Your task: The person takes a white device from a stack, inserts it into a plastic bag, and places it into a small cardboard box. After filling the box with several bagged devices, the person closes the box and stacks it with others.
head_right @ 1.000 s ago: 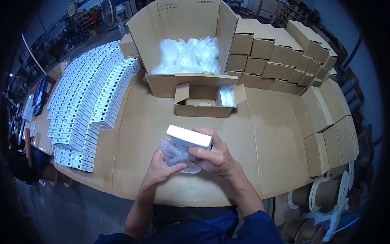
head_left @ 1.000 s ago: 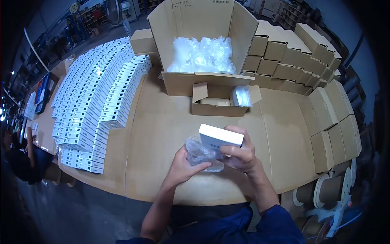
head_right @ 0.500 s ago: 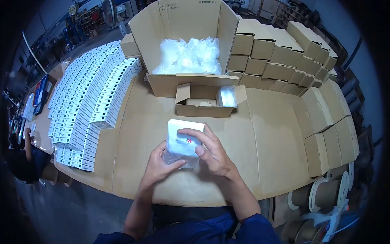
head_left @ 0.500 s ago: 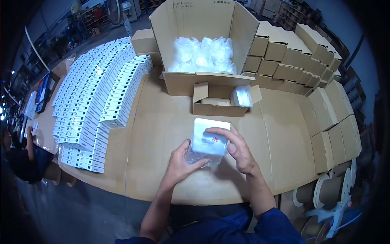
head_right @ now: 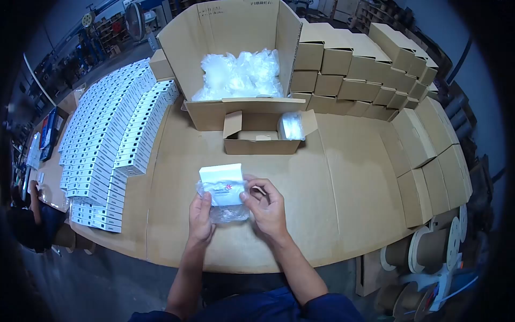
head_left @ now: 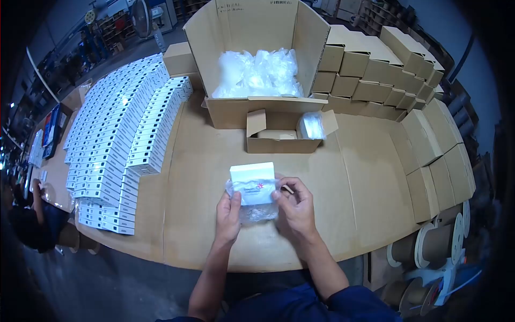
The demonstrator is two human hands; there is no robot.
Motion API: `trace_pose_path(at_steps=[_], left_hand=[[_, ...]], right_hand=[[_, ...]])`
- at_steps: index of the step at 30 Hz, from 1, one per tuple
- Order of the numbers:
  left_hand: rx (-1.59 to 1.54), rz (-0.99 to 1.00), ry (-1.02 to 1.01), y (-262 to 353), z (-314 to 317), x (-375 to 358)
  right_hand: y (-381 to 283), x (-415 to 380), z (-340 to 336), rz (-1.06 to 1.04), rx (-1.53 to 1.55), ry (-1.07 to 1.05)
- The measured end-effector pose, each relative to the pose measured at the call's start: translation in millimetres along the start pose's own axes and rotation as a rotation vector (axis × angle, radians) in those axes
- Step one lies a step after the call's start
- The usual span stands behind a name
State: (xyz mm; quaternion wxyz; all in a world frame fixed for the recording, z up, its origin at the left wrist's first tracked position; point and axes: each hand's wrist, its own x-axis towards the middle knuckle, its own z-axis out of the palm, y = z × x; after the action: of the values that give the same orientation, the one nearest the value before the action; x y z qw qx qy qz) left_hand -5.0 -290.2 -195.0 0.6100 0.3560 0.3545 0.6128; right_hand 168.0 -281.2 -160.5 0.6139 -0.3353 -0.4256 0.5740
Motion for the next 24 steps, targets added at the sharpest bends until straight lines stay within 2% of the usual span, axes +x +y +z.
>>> trace_pose_path(at_steps=[2, 8, 11, 12, 15, 19, 22, 24], left_hand=[[0.08, 0.039, -0.029, -2.8, -3.0, 0.8], [0.179, 0.108, -0.015, 3.7, -5.5, -1.0], [0.224, 0.206, -0.047, 10.7, 2.0, 1.5], [0.131, 0.168, -0.078, 18.4, 7.0, -0.4], [0.066, 0.117, -0.054, 14.3, 5.8, -1.1], [0.129, 0.148, 0.038, 12.9, 13.5, -3.0], [0.129, 0.118, -0.057, 15.2, 3.9, 0.9], [0.094, 0.118, -0.104, 12.5, 2.5, 2.1]], right_hand=[[9.0, -1.5, -0.6, 0.096, 0.096, 0.143], [11.9, 0.8, -6.9, -0.036, 0.112, 0.002], [10.0, 2.0, -9.3, -0.096, 0.101, -0.067], [8.7, 1.4, -8.9, -0.113, 0.105, -0.09], [6.0, -0.5, -2.4, -0.023, 0.142, -0.077], [4.3, 1.0, 2.6, 0.027, 0.11, -0.013], [-1.8, 1.1, -3.4, 0.167, 0.001, 0.014], [4.8, 1.1, 1.3, 0.128, 0.048, 0.112]])
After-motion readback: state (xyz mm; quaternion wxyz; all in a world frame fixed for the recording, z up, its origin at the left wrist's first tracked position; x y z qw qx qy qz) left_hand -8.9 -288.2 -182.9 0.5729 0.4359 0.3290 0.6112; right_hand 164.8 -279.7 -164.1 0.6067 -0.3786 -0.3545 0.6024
